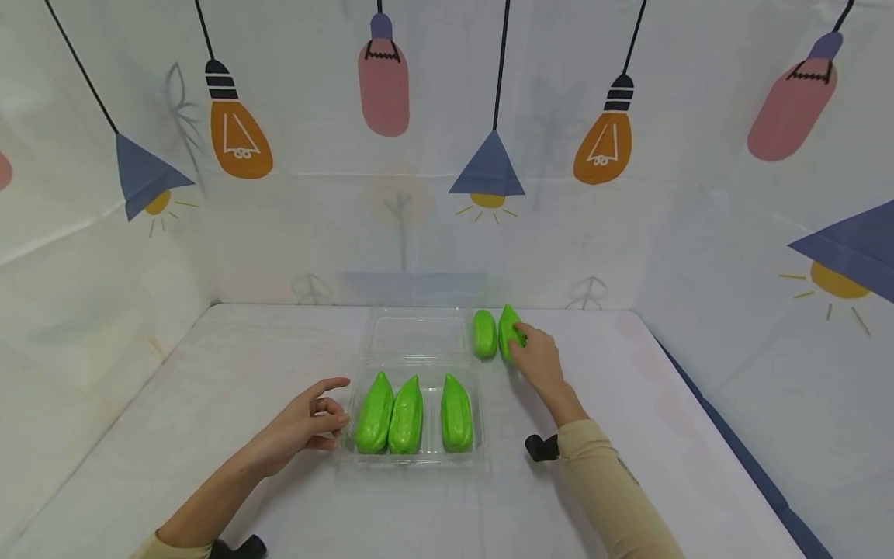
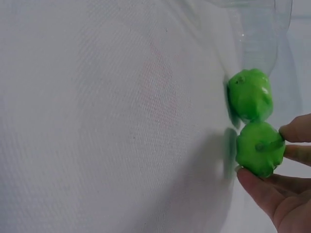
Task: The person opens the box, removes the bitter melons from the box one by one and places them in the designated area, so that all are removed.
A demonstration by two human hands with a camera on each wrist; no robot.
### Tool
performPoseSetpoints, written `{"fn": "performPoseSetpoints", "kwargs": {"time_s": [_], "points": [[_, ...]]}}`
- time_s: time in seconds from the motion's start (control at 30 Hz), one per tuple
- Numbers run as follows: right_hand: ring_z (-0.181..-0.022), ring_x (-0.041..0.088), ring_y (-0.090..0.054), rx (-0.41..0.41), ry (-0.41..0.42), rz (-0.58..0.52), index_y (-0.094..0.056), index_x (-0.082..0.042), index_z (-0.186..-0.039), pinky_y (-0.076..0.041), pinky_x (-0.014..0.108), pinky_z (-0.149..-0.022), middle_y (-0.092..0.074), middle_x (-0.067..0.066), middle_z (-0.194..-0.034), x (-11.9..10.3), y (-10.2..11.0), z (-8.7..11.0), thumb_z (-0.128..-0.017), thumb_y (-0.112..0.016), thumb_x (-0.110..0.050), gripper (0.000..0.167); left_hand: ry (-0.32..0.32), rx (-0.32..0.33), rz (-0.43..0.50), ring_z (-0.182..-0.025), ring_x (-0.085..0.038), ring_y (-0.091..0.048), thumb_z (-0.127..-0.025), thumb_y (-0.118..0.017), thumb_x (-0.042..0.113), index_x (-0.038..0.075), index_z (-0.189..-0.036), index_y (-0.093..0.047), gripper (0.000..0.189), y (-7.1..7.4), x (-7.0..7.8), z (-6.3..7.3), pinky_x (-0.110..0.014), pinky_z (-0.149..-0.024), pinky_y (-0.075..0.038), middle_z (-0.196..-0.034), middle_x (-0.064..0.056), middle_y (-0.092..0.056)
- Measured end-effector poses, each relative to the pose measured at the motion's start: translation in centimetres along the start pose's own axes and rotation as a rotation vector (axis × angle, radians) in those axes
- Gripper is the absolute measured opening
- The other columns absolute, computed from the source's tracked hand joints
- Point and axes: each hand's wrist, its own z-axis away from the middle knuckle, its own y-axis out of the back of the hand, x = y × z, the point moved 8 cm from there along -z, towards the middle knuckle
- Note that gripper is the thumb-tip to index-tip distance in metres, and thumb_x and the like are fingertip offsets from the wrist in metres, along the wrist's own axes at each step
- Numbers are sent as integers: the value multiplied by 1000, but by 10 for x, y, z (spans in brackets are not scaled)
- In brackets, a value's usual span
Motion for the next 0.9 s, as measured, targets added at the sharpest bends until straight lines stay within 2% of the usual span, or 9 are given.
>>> {"fn": "performPoseSetpoints", "kwargs": {"time_s": [0.37,0.9], "points": [[-120,44,-58,-63,-56,5,-54,2,-138,-52,54,-93,-59,29,-132,10,-7,-9,-97,-53,-24,48,-8,-5,5,-80,-16,-61,-94,-68,19,10,-155,-25,75,-1,2,1,-30,-68,-61,-92,-4,-57],[-125,45,-54,-97,-51,22,-52,1,-141,-47,57,-101,-56,28,-137,11,-9,-13,-99,-52,-28,51,-9,-9,4,-79,-16,-62,-95,-68,19,10,-155,-25,74,-2,2,1,-29,-68,-60,-92,-4,-57]]}}
